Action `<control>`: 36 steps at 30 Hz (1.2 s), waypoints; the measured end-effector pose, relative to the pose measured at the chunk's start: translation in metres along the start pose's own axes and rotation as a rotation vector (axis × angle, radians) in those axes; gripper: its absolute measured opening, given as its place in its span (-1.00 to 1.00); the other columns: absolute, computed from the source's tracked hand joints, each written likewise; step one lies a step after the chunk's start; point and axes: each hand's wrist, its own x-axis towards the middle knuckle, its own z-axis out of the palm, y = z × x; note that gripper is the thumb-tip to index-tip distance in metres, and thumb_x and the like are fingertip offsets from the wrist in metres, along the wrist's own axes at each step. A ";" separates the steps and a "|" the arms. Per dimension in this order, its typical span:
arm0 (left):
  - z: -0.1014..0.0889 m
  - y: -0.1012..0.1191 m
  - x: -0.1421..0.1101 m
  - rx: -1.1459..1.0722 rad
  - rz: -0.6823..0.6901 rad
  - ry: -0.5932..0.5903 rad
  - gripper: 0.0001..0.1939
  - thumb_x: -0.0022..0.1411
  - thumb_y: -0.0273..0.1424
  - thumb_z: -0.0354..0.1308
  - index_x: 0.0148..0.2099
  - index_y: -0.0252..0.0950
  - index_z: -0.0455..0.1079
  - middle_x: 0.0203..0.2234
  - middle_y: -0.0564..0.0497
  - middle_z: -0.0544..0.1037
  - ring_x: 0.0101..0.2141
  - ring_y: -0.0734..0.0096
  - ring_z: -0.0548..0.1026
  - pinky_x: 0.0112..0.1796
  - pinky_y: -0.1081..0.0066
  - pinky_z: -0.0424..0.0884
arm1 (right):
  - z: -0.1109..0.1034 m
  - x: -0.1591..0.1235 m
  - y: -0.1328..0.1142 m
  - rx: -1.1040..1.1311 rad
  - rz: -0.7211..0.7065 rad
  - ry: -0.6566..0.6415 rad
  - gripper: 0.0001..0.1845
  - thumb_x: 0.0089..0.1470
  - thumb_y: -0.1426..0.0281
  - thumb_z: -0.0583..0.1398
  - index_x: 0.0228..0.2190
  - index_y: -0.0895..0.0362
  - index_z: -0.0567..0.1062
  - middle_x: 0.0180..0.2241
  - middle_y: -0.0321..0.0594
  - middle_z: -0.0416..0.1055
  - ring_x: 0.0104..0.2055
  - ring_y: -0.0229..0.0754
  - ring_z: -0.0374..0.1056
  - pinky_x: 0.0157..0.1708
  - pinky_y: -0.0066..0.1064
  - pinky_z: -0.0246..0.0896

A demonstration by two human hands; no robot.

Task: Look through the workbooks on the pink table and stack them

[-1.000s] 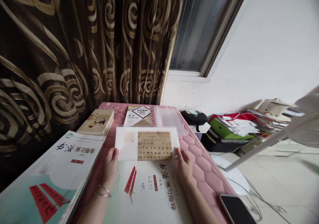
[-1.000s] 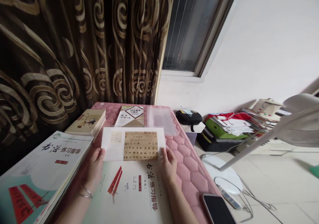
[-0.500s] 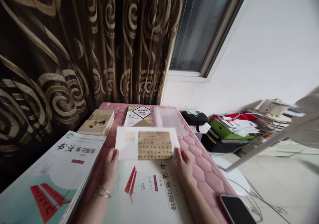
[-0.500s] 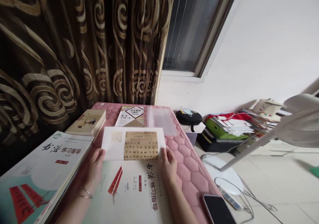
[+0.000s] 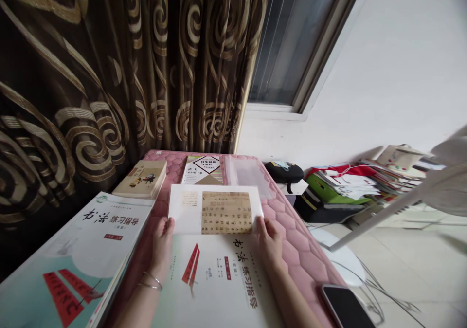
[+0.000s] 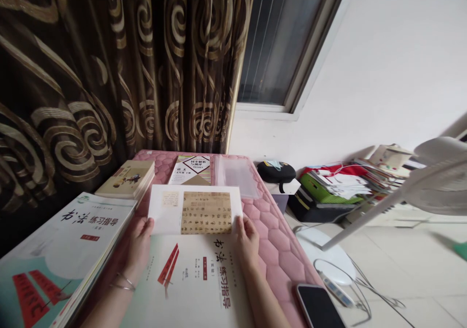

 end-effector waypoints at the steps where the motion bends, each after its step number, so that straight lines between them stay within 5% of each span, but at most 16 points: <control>1: 0.000 0.000 0.000 -0.002 0.001 0.003 -0.53 0.05 0.09 0.17 -0.32 -0.24 0.37 -0.34 -0.04 0.59 -0.33 0.26 0.50 -0.35 0.41 0.39 | 0.000 0.000 0.001 -0.001 0.002 0.000 -0.51 0.00 -0.07 0.20 -0.49 0.13 0.46 -0.59 -0.28 0.28 -0.43 -0.15 0.26 -0.48 -0.39 0.13; 36: -0.001 0.002 -0.002 0.062 0.029 0.013 -0.59 0.14 0.01 0.12 -0.24 -0.26 0.38 -0.32 -0.02 0.56 -0.29 0.26 0.48 -0.26 0.36 0.40 | -0.002 0.002 0.007 -0.053 -0.007 -0.037 -0.44 0.03 -0.12 0.14 -0.45 0.17 0.45 -0.47 -0.20 0.42 -0.39 -0.15 0.28 -0.42 -0.40 0.17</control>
